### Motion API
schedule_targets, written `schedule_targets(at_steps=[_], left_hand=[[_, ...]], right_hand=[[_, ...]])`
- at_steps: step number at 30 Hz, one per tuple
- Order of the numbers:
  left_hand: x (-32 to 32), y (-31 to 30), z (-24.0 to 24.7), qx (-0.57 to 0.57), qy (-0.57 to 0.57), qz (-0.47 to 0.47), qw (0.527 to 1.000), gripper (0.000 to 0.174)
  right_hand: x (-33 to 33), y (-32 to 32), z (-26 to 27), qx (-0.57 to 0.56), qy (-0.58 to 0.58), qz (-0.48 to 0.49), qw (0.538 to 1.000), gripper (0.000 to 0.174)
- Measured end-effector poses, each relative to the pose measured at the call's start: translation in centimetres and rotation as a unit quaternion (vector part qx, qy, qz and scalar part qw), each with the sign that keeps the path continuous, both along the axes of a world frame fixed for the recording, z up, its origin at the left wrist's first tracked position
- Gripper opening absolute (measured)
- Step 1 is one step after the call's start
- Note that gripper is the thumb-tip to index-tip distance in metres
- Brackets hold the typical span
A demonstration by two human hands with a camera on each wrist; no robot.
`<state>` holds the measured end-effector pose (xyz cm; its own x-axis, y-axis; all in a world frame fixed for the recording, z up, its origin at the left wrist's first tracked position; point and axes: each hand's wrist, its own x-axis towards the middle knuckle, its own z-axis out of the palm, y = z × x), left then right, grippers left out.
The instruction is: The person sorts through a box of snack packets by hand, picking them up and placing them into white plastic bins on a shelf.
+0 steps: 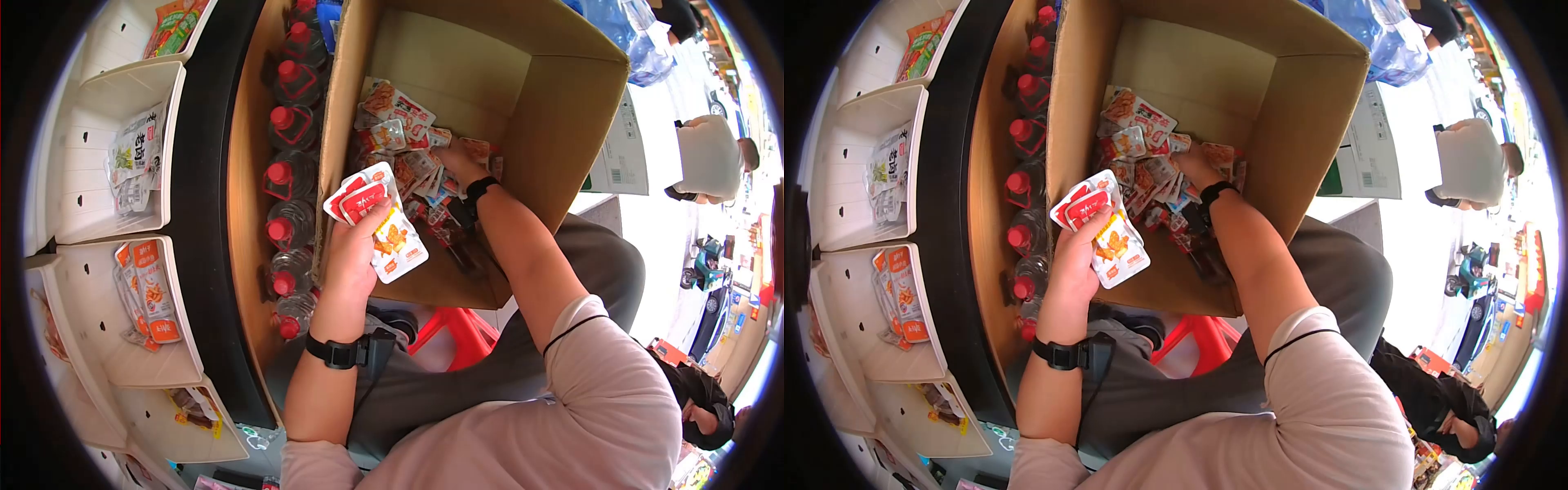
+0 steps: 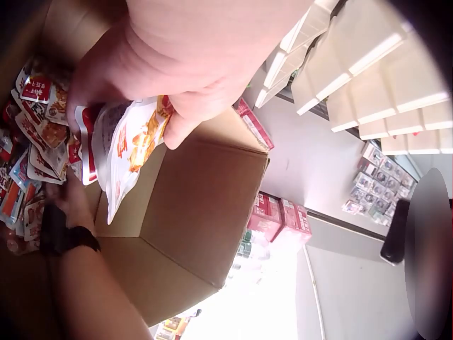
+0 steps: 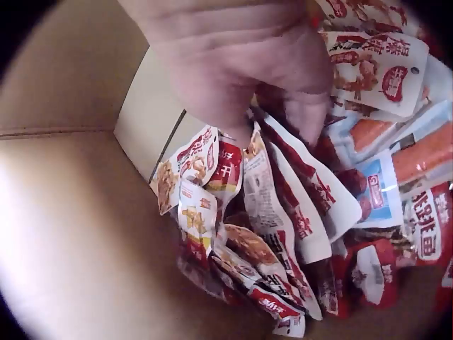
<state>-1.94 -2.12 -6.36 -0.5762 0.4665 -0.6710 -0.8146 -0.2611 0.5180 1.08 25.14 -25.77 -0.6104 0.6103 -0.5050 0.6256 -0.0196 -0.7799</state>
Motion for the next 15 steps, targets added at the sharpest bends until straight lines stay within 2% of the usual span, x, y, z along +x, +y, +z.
schedule_targets(at_steps=[2,3,5,6,8,10,11,13,15], left_hand=[[0.0,0.0,0.0,-0.001,0.001,-0.002,1.0,0.032],[0.1,0.0,0.1,0.003,0.003,0.002,1.0,0.032],[0.1,0.1,0.3,0.01,0.008,0.012,1.0,0.032],[0.1,0.0,0.3,0.009,0.01,0.006,1.0,0.034],[0.1,-0.2,0.2,0.009,0.013,-0.004,1.0,0.037],[0.0,-0.2,0.0,0.012,0.02,-0.004,1.0,0.036],[0.0,-0.2,0.0,0.013,0.023,-0.003,1.0,0.036],[0.0,-0.1,0.1,0.011,0.022,-0.003,1.0,0.032],[0.0,0.0,0.5,0.011,0.019,-0.006,1.0,0.03]], right_hand=[[0.5,0.8,-0.8,-0.04,0.034,-0.007,0.999,0.049],[1.2,2.1,-2.7,-0.099,0.057,-0.011,0.993,0.05],[1.6,2.0,-2.1,-0.149,0.041,0.006,0.988,0.05],[1.8,0.8,0.7,-0.14,0.002,0.028,0.99,0.05],[2.1,0.1,0.3,-0.054,-0.008,0.079,0.995,0.053],[2.7,0.9,-6.2,0.099,0.053,0.134,0.985,0.057],[2.5,0.3,-4.6,0.097,0.042,0.116,0.988,0.056],[1.9,-2.0,2.0,0.092,0.018,0.079,0.992,0.055],[1.0,-1.1,5.4,0.172,-0.072,0.102,0.977,0.048]])
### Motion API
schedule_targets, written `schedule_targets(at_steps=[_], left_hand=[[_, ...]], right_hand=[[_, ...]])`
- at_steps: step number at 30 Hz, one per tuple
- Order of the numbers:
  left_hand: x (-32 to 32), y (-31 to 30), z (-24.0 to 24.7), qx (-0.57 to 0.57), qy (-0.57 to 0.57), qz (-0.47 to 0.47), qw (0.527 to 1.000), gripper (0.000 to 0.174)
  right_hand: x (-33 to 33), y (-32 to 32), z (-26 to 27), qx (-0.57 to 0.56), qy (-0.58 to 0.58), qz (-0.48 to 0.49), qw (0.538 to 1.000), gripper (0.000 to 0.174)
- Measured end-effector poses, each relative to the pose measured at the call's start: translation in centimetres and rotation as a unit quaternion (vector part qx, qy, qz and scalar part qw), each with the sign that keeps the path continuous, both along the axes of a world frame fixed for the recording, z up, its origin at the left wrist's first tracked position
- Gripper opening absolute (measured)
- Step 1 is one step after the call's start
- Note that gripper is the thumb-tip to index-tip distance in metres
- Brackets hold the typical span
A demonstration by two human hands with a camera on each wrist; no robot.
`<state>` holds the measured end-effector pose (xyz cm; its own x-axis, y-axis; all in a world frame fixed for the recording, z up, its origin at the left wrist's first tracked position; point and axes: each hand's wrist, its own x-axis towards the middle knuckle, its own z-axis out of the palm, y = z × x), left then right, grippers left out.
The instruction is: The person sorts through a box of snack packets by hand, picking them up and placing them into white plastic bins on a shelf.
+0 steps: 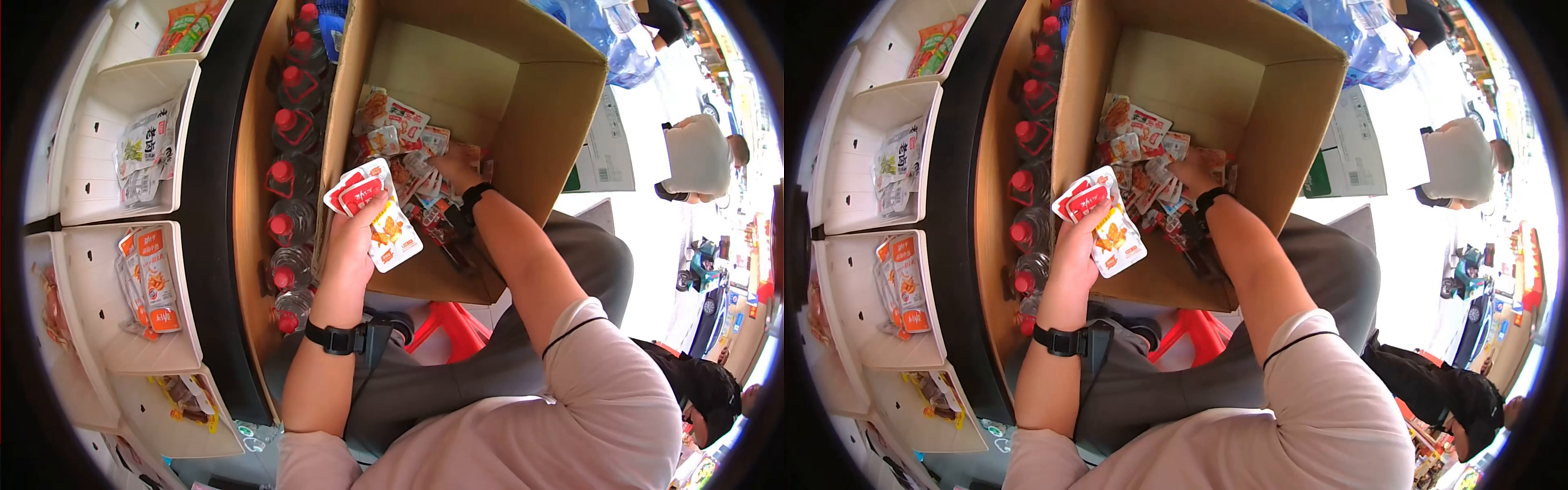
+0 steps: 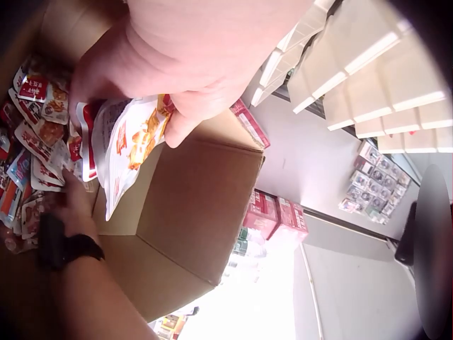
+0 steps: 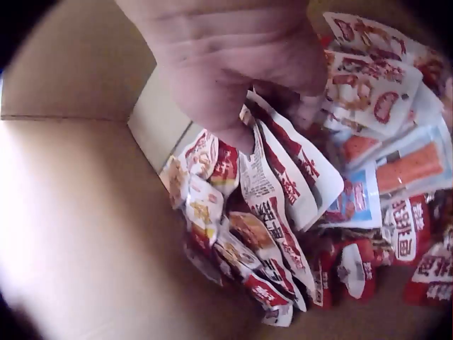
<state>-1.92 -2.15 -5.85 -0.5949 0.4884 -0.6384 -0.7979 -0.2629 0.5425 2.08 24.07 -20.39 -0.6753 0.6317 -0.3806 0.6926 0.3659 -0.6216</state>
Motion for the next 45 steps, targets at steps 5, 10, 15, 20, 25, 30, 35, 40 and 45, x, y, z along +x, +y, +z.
schedule_targets(at_steps=[5,10,15,20,25,30,35,40,45], left_hand=[[0.0,-0.1,1.1,0.011,-0.006,-0.013,1.0,0.03],[0.1,0.0,2.7,0.074,0.023,0.012,0.997,0.031],[-0.1,-0.4,5.8,0.173,0.047,0.013,0.984,0.035],[0.6,-0.9,6.2,0.224,-0.014,0.04,0.974,0.041],[0.2,-2.3,6.8,0.428,-0.004,0.044,0.903,0.044],[0.5,-2.5,7.3,0.381,0.088,0.018,0.92,0.053],[1.0,-2.9,8.4,0.325,0.134,-0.005,0.936,0.059],[1.3,-2.7,9.4,0.339,0.126,-0.026,0.932,0.054],[1.9,-1.3,11.7,0.376,0.127,-0.066,0.916,0.068]], right_hand=[[-0.1,6.1,2.6,-0.178,0.136,-0.062,0.973,0.039],[-0.4,3.8,16.8,-0.266,0.178,-0.062,0.945,0.036],[1.4,-0.7,24.4,-0.301,0.288,-0.043,0.908,0.037],[1.6,-4.1,26.2,-0.218,0.396,-0.009,0.892,0.038],[3.8,-5.9,31.5,0.147,0.328,0.419,0.834,0.038],[4.4,-5.0,31.2,0.073,0.387,0.442,0.806,0.032],[5.0,-4.6,32.3,0.081,0.368,0.471,0.797,0.027],[4.9,-4.0,32.1,0.025,0.42,0.411,0.809,0.034],[4.0,-4.4,30.4,-0.188,0.507,0.13,0.831,0.031]])
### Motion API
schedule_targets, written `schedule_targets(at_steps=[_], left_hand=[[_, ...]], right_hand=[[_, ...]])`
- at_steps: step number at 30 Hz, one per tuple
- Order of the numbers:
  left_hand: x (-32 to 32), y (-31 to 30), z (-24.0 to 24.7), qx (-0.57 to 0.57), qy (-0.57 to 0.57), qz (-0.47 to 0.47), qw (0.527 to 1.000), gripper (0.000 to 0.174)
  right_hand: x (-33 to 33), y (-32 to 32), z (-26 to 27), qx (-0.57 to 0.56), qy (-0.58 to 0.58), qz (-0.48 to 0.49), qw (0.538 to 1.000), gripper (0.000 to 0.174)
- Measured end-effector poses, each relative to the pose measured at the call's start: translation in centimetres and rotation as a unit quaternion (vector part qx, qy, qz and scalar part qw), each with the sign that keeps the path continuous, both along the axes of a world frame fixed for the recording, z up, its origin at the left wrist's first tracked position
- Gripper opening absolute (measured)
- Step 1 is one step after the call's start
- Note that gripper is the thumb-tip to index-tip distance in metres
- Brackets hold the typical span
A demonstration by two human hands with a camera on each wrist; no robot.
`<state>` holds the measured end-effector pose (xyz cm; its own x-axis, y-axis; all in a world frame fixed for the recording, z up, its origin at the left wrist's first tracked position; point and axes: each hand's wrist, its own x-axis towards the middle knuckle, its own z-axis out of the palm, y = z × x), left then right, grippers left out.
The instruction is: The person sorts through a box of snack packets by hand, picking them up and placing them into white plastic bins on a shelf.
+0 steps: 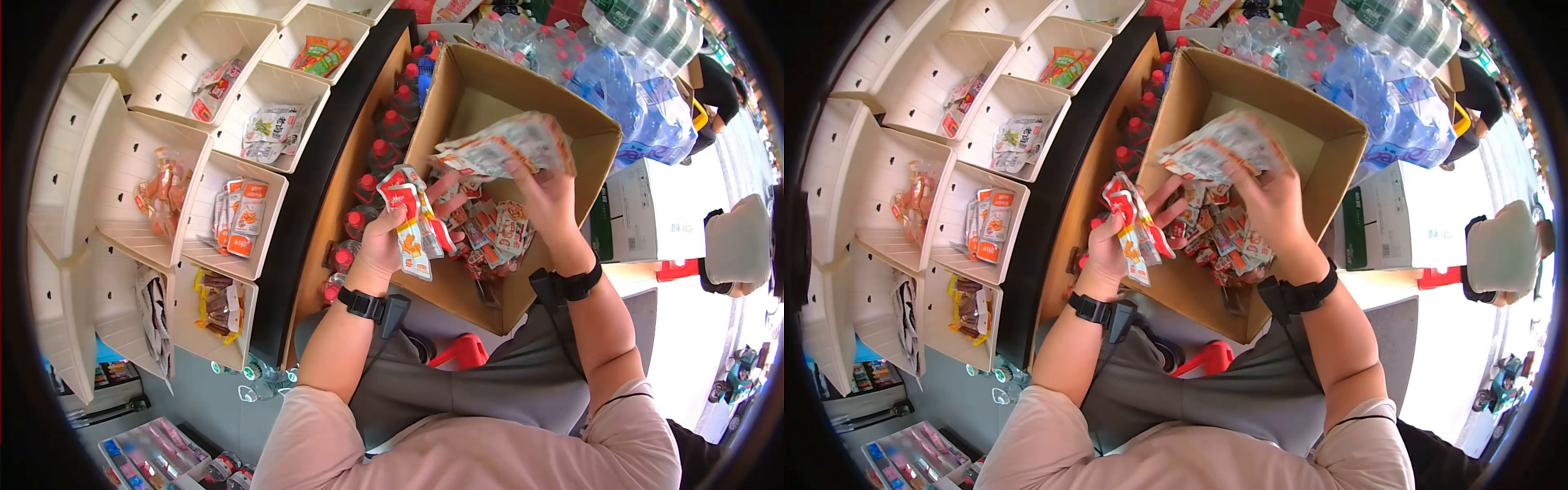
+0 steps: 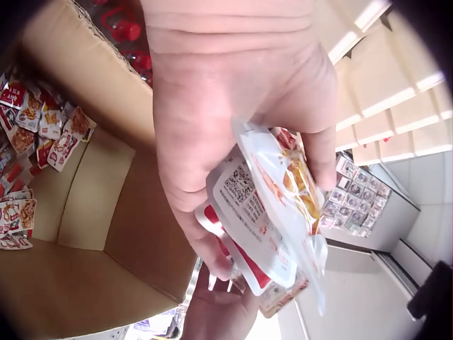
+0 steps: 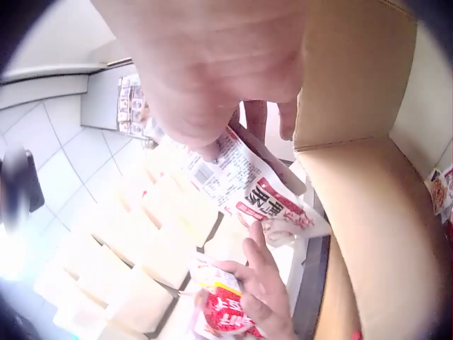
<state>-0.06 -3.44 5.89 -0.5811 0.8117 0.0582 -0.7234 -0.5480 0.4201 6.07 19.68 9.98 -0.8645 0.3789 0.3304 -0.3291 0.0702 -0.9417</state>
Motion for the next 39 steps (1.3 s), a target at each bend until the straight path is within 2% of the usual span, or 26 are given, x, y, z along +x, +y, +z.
schedule_targets(at_steps=[2,3,4,6,8,10,13,17,21,24,27,31,32,33,35,36,37,38,39], left_hand=[[-0.1,-0.2,0.1,-0.052,0.027,-0.006,0.998,0.07],[0.0,-0.3,-0.1,-0.067,0.037,0.007,0.997,0.073],[0.0,-0.7,-0.8,-0.084,0.055,0.013,0.995,0.073],[0.8,-1.1,-2.1,-0.108,-0.016,0.08,0.991,0.058],[1.3,-1.4,-2.3,-0.096,-0.062,0.088,0.99,0.044],[1.8,-1.7,-1.3,-0.112,-0.127,0.083,0.982,0.038],[2.5,-3.5,-0.6,-0.138,-0.109,0.098,0.98,0.034],[3.4,-7.0,4.0,-0.192,-0.032,0.154,0.969,0.031],[5.5,-9.6,13.6,-0.248,0.065,0.269,0.928,0.03],[6.0,-12.1,17.5,-0.281,0.113,0.308,0.902,0.03],[6.4,-14.2,21.7,-0.283,0.137,0.319,0.894,0.028],[4.7,-15.6,29.6,-0.312,0.12,0.444,0.832,0.03],[2.5,-17.6,31.1,-0.252,0.121,0.381,0.881,0.026],[0.9,-19.0,33.0,-0.235,0.119,0.421,0.868,0.027],[-2.0,-21.1,37.0,-0.198,0.244,0.478,0.82,0.033],[-6.0,-24.0,37.5,-0.145,0.271,0.49,0.815,0.041],[-5.4,-24.2,39.8,-0.165,0.182,0.502,0.829,0.057],[-6.9,-25.7,40.4,-0.146,0.14,0.484,0.851,0.072],[-6.3,-25.8,40.8,-0.187,0.101,0.473,0.855,0.08]], right_hand=[[-0.3,1.0,0.1,-0.039,0.01,-0.032,0.999,0.03],[0.2,1.9,-0.3,-0.015,-0.075,-0.058,0.995,0.029],[0.2,1.3,0.3,-0.07,-0.076,-0.089,0.991,0.027],[0.1,2.0,-0.7,-0.103,-0.107,-0.086,0.985,0.029],[-0.2,2.8,-1.9,-0.127,-0.092,-0.048,0.987,0.032],[-0.8,3.3,-2.8,-0.165,-0.078,-0.032,0.983,0.041],[-0.7,2.2,-1.5,-0.223,-0.044,-0.035,0.973,0.042],[-0.4,1.9,-1.2,-0.237,-0.035,-0.021,0.971,0.042],[-0.4,2.1,-1.5,-0.241,-0.039,0.005,0.97,0.039],[-0.8,2.5,-2.4,-0.244,-0.035,0.001,0.969,0.041],[-1.7,3.0,-4.0,-0.246,-0.043,-0.005,0.968,0.045],[-2.5,3.0,-4.9,-0.235,-0.038,0.002,0.971,0.046],[-2.6,2.7,-4.8,-0.227,-0.031,0.005,0.973,0.044],[-2.4,2.3,-4.7,-0.219,-0.026,0.006,0.975,0.043],[-2.2,1.7,-4.0,-0.192,-0.041,0.006,0.981,0.035],[-2.1,1.3,-3.6,-0.184,-0.044,0.009,0.982,0.034],[-2.1,1.1,-3.5,-0.177,-0.046,0.01,0.983,0.033],[-2.3,1.0,-4.2,-0.171,-0.044,0.025,0.984,0.035],[-2.6,1.1,-4.5,-0.164,-0.04,0.042,0.985,0.038]])
